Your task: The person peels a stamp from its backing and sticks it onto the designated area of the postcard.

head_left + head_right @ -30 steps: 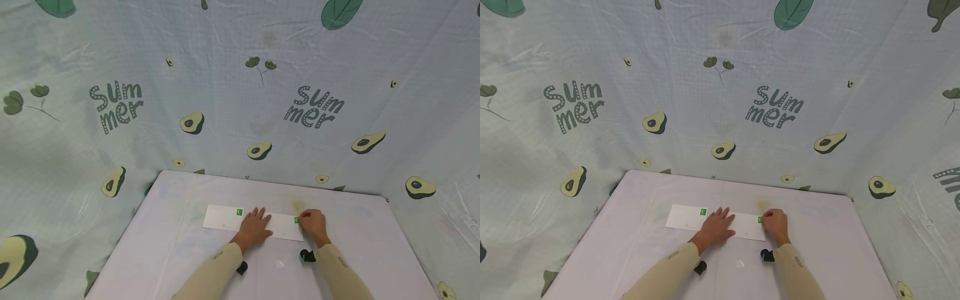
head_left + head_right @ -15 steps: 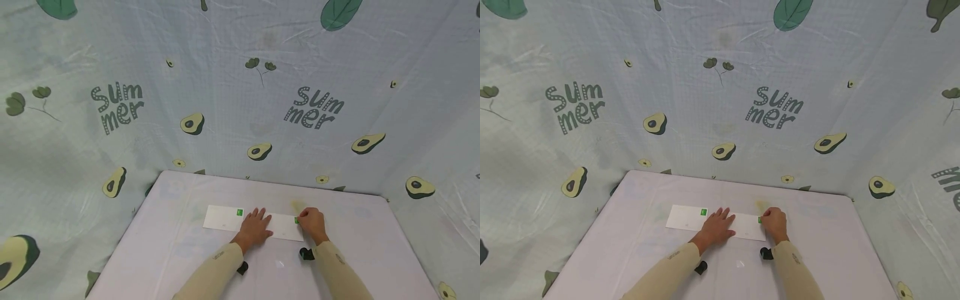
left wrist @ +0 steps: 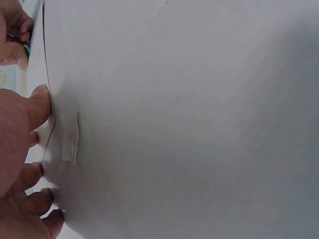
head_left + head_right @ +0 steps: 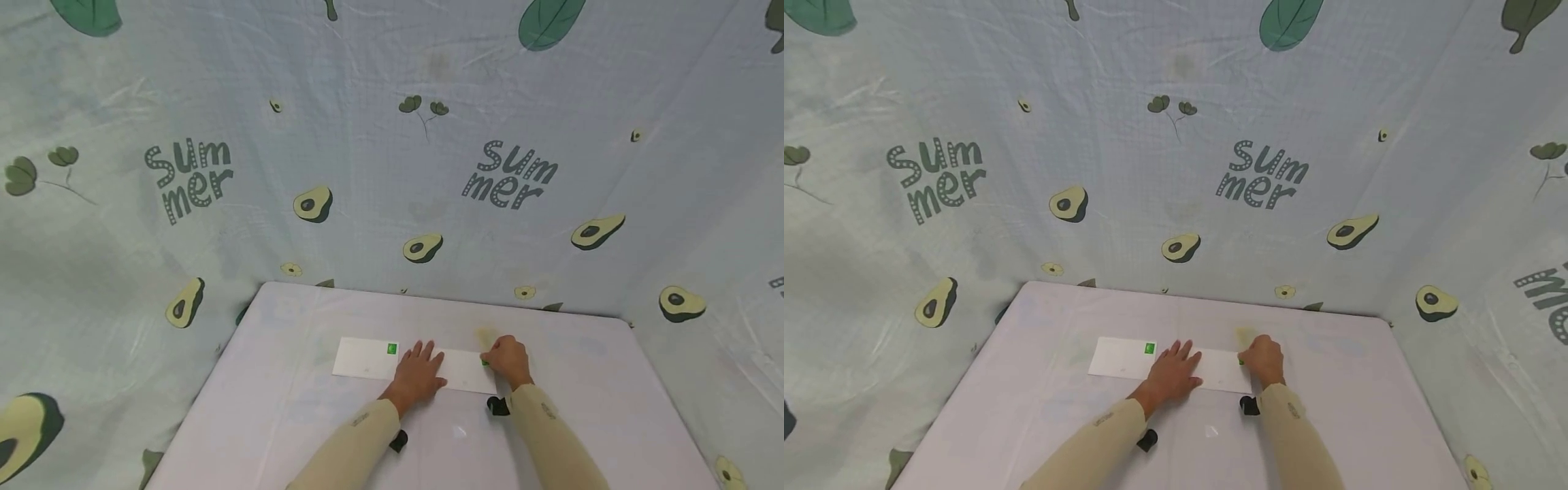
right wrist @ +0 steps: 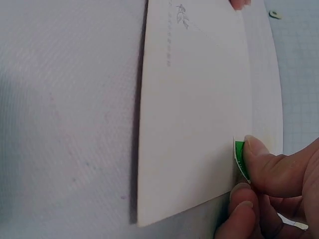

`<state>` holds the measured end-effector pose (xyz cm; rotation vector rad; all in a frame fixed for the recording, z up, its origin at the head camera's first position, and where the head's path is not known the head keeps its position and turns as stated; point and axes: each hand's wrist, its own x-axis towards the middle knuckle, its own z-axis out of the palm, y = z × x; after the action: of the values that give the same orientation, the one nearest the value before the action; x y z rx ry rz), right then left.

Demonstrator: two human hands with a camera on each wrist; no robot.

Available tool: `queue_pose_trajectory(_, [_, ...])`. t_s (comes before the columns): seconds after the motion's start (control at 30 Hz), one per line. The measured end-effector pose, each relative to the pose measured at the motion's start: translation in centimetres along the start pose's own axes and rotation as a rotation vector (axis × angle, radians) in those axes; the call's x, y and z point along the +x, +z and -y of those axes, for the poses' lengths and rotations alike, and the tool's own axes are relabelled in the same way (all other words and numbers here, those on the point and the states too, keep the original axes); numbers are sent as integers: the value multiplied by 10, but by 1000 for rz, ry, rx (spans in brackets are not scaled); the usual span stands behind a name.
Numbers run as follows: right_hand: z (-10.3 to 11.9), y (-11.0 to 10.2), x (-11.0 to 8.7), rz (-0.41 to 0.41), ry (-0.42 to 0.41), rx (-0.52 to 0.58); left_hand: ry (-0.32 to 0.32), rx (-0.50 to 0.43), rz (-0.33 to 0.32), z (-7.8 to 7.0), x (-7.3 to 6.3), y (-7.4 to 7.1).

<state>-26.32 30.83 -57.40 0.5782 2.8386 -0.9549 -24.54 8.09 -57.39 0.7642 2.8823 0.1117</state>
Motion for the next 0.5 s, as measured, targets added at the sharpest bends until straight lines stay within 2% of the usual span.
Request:
queue_pose_trajectory(0.27, [-11, -3, 0, 18, -19, -21, -17, 42, 5, -3, -2, -3])
queue_pose_trajectory(0.5, [-19, 0, 0, -23, -68, 10, -29, 45, 3, -5, 4, -5])
